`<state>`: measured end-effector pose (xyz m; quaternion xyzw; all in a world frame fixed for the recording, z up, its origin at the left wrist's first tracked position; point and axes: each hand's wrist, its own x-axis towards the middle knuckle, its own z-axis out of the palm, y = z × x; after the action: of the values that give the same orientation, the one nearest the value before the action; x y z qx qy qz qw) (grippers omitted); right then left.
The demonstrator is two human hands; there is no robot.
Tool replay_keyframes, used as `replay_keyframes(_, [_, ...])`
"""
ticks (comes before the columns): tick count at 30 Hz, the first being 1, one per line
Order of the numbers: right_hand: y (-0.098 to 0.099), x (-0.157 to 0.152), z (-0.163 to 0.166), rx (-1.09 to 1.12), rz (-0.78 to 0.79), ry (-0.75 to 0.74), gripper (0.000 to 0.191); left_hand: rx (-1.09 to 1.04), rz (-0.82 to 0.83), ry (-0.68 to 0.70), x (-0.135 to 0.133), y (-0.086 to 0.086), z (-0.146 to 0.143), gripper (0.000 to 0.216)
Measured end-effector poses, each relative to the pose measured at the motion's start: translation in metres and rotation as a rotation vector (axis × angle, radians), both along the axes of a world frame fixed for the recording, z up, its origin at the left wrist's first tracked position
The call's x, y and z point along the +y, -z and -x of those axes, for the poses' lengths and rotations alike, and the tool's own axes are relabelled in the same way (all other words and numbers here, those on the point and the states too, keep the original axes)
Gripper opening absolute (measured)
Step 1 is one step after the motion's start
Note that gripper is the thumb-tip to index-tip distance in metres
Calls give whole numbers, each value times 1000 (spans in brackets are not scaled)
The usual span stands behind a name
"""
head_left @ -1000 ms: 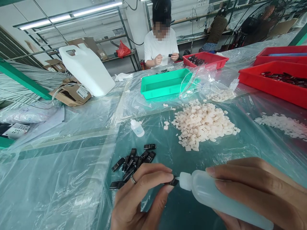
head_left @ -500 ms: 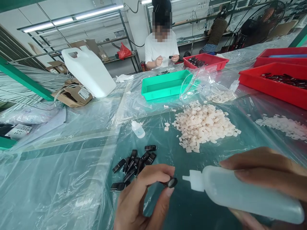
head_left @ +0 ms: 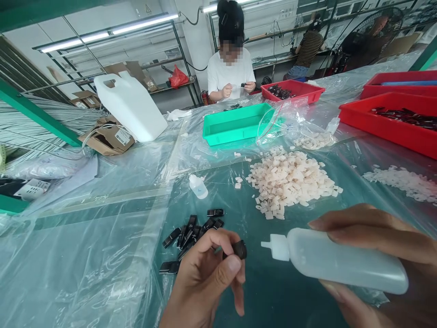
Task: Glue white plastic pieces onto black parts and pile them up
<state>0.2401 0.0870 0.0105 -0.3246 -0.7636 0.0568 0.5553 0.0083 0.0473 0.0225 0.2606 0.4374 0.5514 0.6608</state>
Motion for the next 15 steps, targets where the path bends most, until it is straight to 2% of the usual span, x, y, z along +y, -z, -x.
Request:
replay_keyframes(3, [1,0,3,-7,-1,-5,32,77,9,-56,2,1,0,21])
replay_keyframes(9, [-3,2,-3,-50,10,-30,34,232,-14,-62,0,2,2,20])
replay_keyframes(15, [-1,0,-13,-257,-38,-126,57,339,-147,-113,-5,-4,-5,14])
